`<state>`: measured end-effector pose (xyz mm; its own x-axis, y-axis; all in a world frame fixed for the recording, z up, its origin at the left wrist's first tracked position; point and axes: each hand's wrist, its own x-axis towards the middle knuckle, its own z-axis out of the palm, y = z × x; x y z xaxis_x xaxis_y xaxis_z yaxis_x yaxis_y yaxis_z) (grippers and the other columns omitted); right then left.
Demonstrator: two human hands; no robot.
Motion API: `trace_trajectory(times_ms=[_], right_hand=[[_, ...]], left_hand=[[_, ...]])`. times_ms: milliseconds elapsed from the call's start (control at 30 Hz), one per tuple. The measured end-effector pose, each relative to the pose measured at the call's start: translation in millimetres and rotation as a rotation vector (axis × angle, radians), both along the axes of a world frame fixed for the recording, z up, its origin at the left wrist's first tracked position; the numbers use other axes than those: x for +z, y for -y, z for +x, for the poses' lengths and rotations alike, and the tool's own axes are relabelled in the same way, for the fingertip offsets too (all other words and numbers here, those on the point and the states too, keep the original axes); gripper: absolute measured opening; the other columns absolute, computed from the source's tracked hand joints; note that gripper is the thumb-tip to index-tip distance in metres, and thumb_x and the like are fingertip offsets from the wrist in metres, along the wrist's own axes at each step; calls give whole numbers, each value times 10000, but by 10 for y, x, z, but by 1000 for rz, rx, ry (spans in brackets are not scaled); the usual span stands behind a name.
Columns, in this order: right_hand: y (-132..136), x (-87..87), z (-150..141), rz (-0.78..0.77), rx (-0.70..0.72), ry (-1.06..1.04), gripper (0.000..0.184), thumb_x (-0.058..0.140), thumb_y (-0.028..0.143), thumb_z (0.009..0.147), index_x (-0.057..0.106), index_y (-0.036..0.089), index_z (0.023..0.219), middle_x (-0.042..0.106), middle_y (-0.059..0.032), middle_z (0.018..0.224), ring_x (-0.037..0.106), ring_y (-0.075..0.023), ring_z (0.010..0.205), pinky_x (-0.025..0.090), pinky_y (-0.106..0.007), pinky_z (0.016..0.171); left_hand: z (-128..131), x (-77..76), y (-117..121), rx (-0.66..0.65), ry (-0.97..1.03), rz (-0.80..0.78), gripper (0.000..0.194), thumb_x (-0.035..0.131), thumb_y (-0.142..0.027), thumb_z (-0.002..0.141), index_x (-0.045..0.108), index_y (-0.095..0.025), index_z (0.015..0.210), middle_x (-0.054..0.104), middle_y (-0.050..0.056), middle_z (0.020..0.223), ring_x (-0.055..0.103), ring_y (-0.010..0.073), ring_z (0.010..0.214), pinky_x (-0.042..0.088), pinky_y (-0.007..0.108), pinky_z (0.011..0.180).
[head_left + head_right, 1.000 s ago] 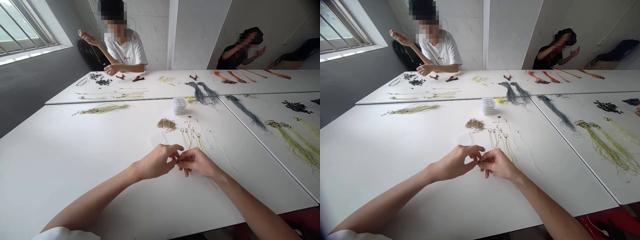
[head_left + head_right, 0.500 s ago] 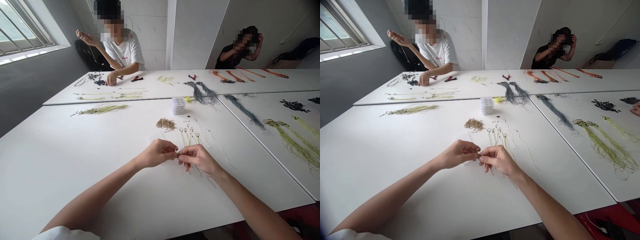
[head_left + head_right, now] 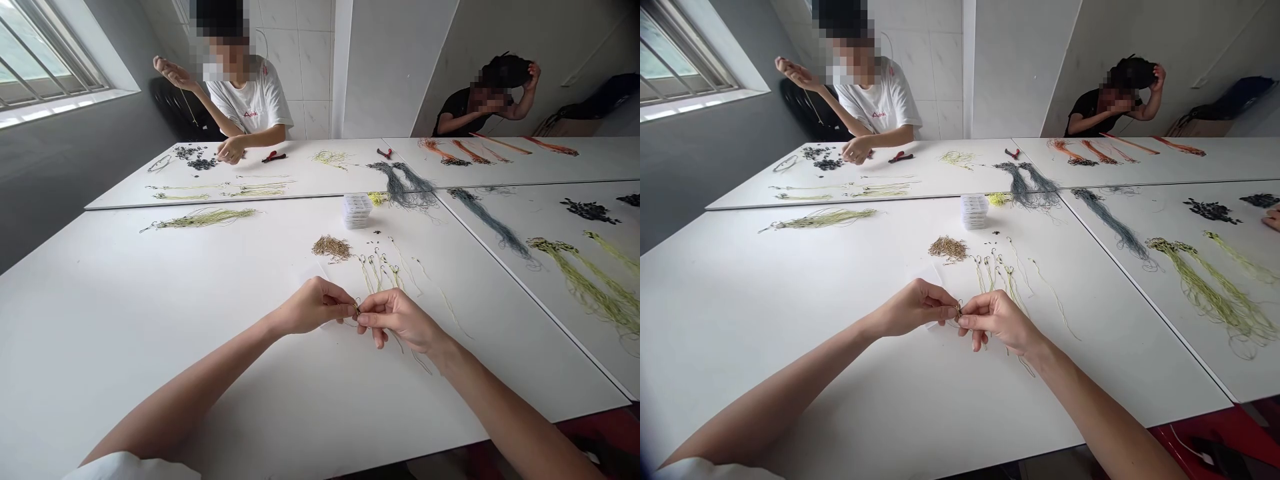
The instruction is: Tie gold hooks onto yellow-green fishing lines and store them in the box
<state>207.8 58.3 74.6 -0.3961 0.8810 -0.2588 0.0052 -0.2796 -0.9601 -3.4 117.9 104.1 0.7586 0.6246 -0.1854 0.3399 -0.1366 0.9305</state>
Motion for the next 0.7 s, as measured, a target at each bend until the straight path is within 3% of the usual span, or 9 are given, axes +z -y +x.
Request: trace_trajectory(times_ms=[700], right_hand=[[7,5,-8,5,32,15,225,736,347,784,733,132,847,681,-46,688,643,-133,504,425,-249,499]], left_hand=[[54,-3,50,36,32,-60,255,608,-351,856,736,-132,885,710,71,801,555,124,703,466,243,654]])
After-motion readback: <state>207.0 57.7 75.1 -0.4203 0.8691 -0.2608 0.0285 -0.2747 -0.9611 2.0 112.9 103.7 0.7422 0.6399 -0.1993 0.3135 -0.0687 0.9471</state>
